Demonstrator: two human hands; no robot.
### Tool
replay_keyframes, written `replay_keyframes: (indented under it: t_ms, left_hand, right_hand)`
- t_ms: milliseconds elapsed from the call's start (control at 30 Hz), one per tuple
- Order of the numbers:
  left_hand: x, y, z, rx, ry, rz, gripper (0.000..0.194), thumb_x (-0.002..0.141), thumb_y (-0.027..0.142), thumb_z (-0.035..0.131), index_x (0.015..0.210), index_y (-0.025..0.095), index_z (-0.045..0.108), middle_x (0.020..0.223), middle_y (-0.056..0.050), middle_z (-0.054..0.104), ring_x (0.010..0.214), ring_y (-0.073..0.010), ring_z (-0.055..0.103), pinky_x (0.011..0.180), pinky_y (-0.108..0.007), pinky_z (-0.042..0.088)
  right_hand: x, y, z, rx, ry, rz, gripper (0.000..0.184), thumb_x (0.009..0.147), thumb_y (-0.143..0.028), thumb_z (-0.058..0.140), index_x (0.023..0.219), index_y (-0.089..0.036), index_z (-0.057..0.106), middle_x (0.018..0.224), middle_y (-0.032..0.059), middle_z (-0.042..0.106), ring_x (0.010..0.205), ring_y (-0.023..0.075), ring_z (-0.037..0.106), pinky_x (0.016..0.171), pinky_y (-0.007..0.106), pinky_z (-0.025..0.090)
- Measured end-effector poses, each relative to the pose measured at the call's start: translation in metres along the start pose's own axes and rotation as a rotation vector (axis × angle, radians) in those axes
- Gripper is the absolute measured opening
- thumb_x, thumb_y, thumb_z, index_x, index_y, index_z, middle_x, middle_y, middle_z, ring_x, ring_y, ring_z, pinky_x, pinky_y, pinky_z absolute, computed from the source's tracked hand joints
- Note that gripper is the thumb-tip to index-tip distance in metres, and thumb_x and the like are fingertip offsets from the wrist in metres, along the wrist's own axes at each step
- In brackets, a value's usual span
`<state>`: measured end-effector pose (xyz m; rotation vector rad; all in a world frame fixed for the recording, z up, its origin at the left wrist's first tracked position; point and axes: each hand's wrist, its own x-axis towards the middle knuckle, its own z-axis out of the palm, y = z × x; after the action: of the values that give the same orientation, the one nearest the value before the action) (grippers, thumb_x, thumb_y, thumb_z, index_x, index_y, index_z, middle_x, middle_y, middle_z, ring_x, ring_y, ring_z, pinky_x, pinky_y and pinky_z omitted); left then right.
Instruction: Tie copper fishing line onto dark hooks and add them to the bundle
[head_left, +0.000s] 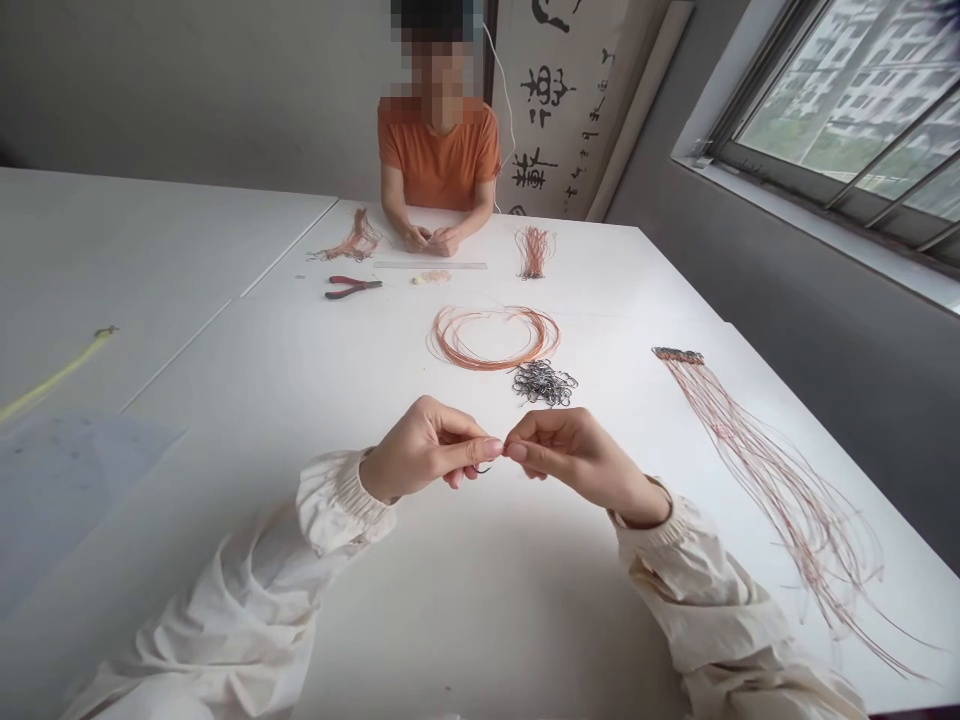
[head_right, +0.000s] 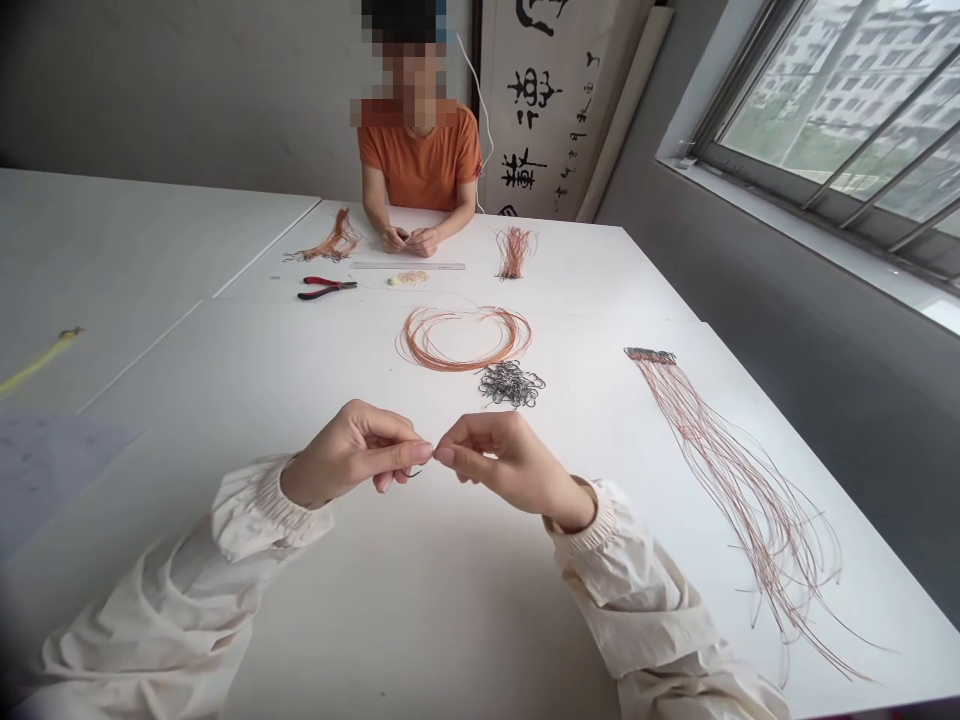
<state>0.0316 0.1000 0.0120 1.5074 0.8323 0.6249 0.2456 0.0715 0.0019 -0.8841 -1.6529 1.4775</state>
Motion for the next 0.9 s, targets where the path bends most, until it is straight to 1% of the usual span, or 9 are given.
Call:
replay_keyframes:
  t_ms: [67,167,300,433,533,633,700,800,900]
  left_hand:
    - [0.001,0.000,0.000,-0.006,-0.025,-0.003,0.028,0.082,0.031,0.072,0.064,0.009,0.071,0.055,-0.002,0.061,0.046,-0.0071,0.053,0.040,-0.016,0.046]
    - [0.004,0.000,-0.001,-0.039,-0.041,0.014,0.034,0.088,0.036,0.065,0.067,0.009,0.070,0.055,-0.002,0.060,0.047,-0.0079,0.054,0.043,-0.017,0.046]
    - [0.004,-0.003,-0.004,-0.089,-0.048,0.003,0.039,0.093,0.041,0.057,0.079,0.009,0.073,0.066,-0.007,0.066,0.056,-0.0126,0.061,0.049,-0.021,0.050]
    - [0.000,0.000,-0.004,-0.062,-0.032,0.030,0.024,0.089,0.033,0.064,0.089,0.011,0.074,0.074,-0.005,0.067,0.063,-0.0107,0.059,0.058,-0.021,0.051]
    - [-0.003,0.005,0.001,-0.031,0.008,0.066,0.013,0.082,0.025,0.072,0.089,0.013,0.073,0.076,-0.003,0.065,0.066,-0.0100,0.057,0.059,-0.020,0.050]
    - [-0.006,0.008,0.005,0.074,0.079,0.119,0.009,0.083,0.022,0.070,0.084,0.013,0.072,0.078,-0.002,0.063,0.061,-0.0081,0.055,0.056,-0.020,0.048]
    - [-0.007,0.007,0.007,0.179,0.117,0.172,0.010,0.086,0.022,0.067,0.084,0.014,0.072,0.082,-0.003,0.064,0.060,-0.0078,0.055,0.056,-0.021,0.049]
    - [-0.009,0.003,0.008,0.380,0.179,0.318,0.010,0.089,0.019,0.063,0.088,0.016,0.073,0.084,-0.004,0.064,0.065,-0.0092,0.057,0.062,-0.023,0.049]
    - [-0.010,0.000,0.009,0.540,0.229,0.473,0.013,0.091,0.016,0.060,0.090,0.015,0.072,0.083,-0.004,0.062,0.071,-0.0112,0.057,0.065,-0.025,0.047]
  right_hand:
    - [0.002,0.005,0.006,0.065,0.041,0.021,0.019,0.088,-0.032,0.068,0.082,-0.014,0.067,0.071,0.0022,0.063,0.063,0.0113,0.054,0.058,0.025,0.043]
    - [0.002,0.007,0.003,0.141,0.078,0.023,0.018,0.088,-0.032,0.068,0.084,-0.014,0.068,0.080,0.0044,0.067,0.072,0.0133,0.056,0.065,0.027,0.043]
    - [0.001,0.007,0.000,0.163,0.120,0.019,0.018,0.087,-0.032,0.069,0.082,-0.015,0.069,0.074,0.0022,0.065,0.065,0.0107,0.050,0.060,0.026,0.037]
    - [0.002,0.009,0.004,0.178,0.160,-0.006,0.017,0.086,-0.031,0.070,0.078,-0.015,0.068,0.066,-0.0001,0.060,0.058,0.0088,0.043,0.055,0.025,0.032]
    - [0.002,0.010,0.005,0.160,0.197,-0.014,0.018,0.085,-0.031,0.071,0.077,-0.015,0.068,0.063,-0.0012,0.056,0.056,0.0082,0.038,0.052,0.025,0.028]
    - [0.001,0.006,0.003,0.135,0.196,-0.019,0.018,0.084,-0.031,0.072,0.077,-0.015,0.068,0.061,-0.0017,0.054,0.055,0.0079,0.038,0.050,0.024,0.028]
    - [0.000,0.002,0.000,0.113,0.156,0.019,0.019,0.085,-0.033,0.071,0.081,-0.015,0.068,0.060,-0.0018,0.055,0.051,0.0069,0.038,0.046,0.022,0.027]
    - [-0.001,-0.002,-0.004,0.080,0.077,0.118,0.024,0.088,-0.039,0.066,0.094,-0.016,0.066,0.064,-0.0003,0.062,0.041,0.0048,0.033,0.038,0.022,0.022]
    - [-0.001,-0.002,-0.003,0.064,0.062,0.138,0.024,0.088,-0.039,0.066,0.089,-0.015,0.065,0.061,-0.0021,0.056,0.044,0.0057,0.034,0.041,0.022,0.023]
